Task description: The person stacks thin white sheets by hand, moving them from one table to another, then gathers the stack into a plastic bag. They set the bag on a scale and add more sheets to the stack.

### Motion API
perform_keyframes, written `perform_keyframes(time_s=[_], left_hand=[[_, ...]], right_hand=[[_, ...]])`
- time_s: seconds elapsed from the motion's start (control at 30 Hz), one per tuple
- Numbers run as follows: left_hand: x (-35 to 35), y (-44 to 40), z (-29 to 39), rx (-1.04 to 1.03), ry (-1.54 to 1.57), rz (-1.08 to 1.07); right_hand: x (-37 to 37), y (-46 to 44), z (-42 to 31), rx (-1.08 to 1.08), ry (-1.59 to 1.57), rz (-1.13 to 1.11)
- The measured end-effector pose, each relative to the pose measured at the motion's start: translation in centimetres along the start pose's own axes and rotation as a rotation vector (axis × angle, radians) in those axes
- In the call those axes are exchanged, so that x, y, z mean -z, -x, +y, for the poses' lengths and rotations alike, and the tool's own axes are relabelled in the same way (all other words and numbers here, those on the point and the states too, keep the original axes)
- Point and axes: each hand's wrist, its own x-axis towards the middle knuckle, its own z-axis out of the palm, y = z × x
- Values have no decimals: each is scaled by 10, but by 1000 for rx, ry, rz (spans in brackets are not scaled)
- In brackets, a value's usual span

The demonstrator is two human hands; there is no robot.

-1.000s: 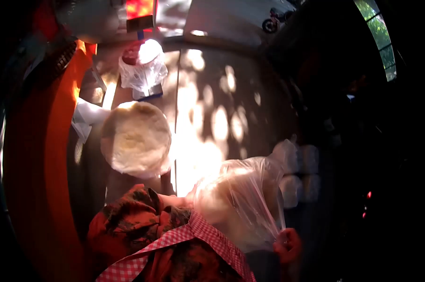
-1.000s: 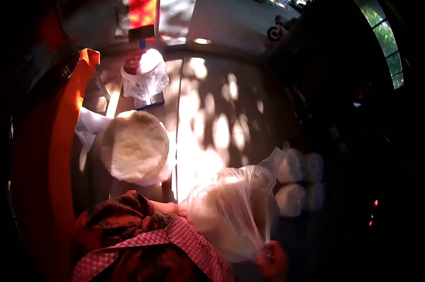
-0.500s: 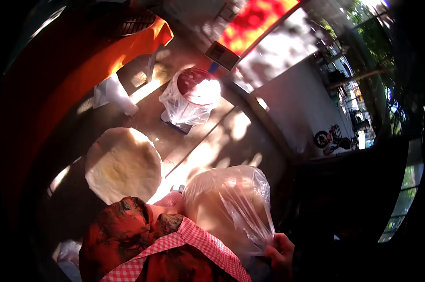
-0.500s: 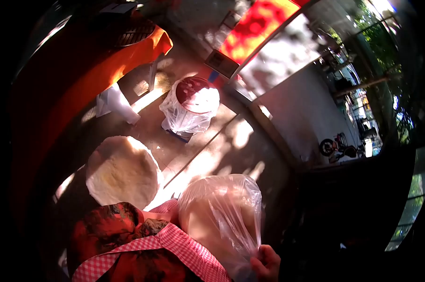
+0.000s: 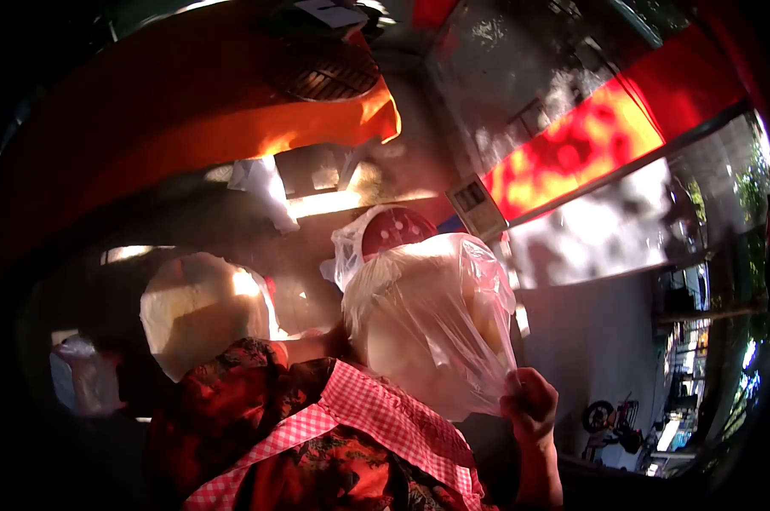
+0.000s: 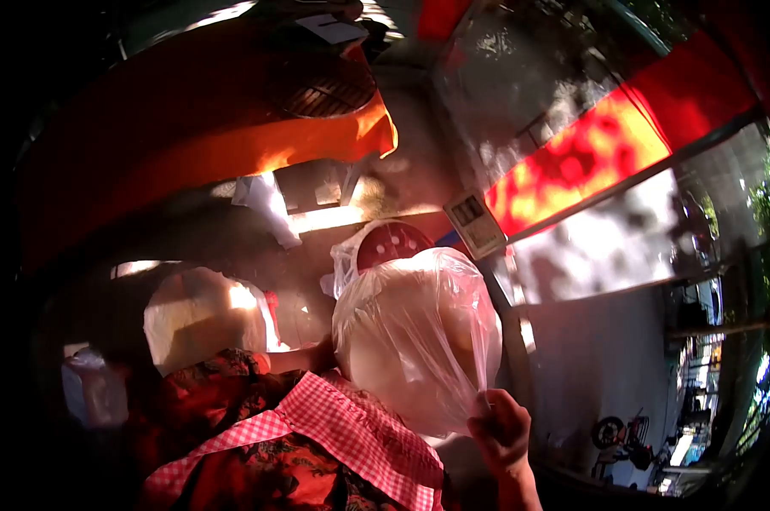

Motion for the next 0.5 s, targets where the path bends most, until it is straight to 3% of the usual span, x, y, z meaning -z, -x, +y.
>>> perform_keyframes(time_s=[0.2,0.5], left_hand=[[-19,-98,90,-77,245,46],[77,-163,172,46,401,167]], right_hand=[[33,-167,-34,-120,15,-123],[-2,-345,-19,-347,-232,-36]])
